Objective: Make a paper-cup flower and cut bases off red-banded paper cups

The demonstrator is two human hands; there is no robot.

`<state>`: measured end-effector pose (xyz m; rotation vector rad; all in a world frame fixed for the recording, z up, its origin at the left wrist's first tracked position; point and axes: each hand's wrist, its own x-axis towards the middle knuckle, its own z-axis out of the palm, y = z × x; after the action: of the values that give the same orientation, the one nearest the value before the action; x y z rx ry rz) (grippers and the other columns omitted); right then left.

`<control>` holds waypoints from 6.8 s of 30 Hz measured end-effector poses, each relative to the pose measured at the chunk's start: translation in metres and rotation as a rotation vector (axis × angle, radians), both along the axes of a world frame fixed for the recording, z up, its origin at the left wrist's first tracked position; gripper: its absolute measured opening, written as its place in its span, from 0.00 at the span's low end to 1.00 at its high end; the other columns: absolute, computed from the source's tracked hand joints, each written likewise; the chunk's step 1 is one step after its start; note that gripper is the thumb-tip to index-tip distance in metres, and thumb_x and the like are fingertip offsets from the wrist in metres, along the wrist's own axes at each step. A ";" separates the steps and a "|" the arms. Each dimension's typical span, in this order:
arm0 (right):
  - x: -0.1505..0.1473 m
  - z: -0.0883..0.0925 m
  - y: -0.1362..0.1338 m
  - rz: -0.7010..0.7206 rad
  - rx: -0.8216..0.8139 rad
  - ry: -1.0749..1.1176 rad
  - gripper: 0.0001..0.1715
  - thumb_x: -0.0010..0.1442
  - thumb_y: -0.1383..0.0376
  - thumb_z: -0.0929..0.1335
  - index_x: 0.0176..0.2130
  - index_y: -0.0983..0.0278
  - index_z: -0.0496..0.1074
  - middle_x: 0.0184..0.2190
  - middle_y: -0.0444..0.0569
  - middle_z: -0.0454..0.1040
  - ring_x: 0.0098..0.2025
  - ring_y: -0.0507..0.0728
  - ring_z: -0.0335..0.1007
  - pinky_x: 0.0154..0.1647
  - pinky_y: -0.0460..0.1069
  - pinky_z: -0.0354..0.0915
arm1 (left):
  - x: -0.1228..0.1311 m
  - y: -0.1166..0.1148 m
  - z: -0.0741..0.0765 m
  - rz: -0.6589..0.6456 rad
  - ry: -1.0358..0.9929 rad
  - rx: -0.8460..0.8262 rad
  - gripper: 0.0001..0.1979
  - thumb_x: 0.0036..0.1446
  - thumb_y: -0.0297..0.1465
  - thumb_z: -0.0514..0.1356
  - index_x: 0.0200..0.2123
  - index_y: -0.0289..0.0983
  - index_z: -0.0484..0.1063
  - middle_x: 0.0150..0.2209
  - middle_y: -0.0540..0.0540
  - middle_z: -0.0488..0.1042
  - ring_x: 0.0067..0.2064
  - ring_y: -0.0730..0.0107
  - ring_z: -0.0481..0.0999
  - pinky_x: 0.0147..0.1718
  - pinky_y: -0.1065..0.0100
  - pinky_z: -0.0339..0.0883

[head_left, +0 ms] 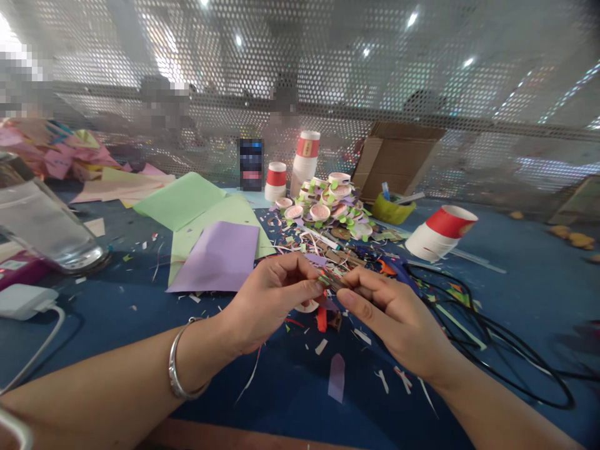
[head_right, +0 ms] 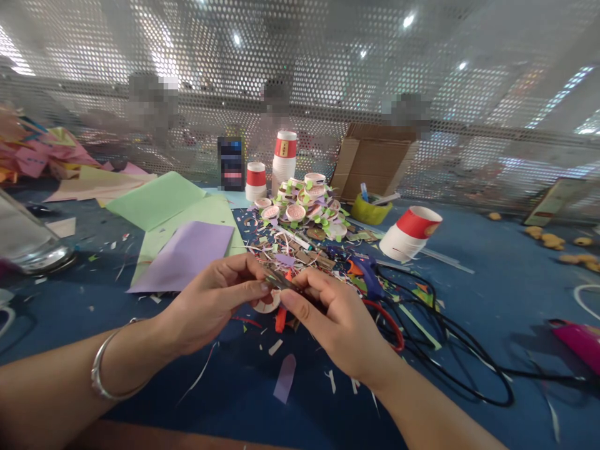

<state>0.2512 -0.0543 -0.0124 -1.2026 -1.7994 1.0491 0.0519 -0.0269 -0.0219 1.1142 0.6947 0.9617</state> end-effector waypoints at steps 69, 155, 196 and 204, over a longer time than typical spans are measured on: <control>0.003 0.000 0.001 0.022 0.065 -0.079 0.21 0.70 0.51 0.66 0.33 0.61 0.70 0.24 0.39 0.63 0.25 0.48 0.55 0.24 0.46 0.52 | -0.002 0.001 0.006 0.017 0.047 -0.013 0.09 0.58 0.28 0.65 0.31 0.34 0.68 0.28 0.47 0.78 0.27 0.79 0.76 0.29 0.76 0.68; -0.014 -0.002 0.000 -0.027 -0.102 0.244 0.16 0.60 0.53 0.76 0.35 0.64 0.75 0.27 0.42 0.71 0.28 0.48 0.62 0.29 0.44 0.60 | -0.007 0.001 0.006 -0.096 0.198 0.208 0.08 0.50 0.29 0.67 0.30 0.35 0.70 0.27 0.53 0.70 0.28 0.77 0.68 0.29 0.71 0.61; -0.010 0.008 -0.005 0.178 -0.481 0.552 0.25 0.65 0.45 0.70 0.35 0.64 0.73 0.19 0.33 0.46 0.19 0.44 0.34 0.16 0.42 0.34 | -0.021 0.029 0.010 -0.238 -0.181 -0.011 0.11 0.55 0.30 0.74 0.34 0.33 0.75 0.28 0.48 0.82 0.31 0.77 0.82 0.32 0.80 0.74; -0.009 0.007 -0.003 0.162 -0.481 0.536 0.25 0.65 0.45 0.70 0.34 0.65 0.73 0.20 0.33 0.44 0.20 0.44 0.33 0.17 0.43 0.33 | -0.024 0.031 0.011 -0.180 -0.053 0.110 0.11 0.57 0.32 0.72 0.34 0.33 0.74 0.28 0.47 0.82 0.31 0.75 0.81 0.32 0.77 0.73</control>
<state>0.2426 -0.0573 -0.0058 -0.9154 -1.2731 1.7761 0.0280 0.0036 -0.0104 1.2216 0.4941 0.8803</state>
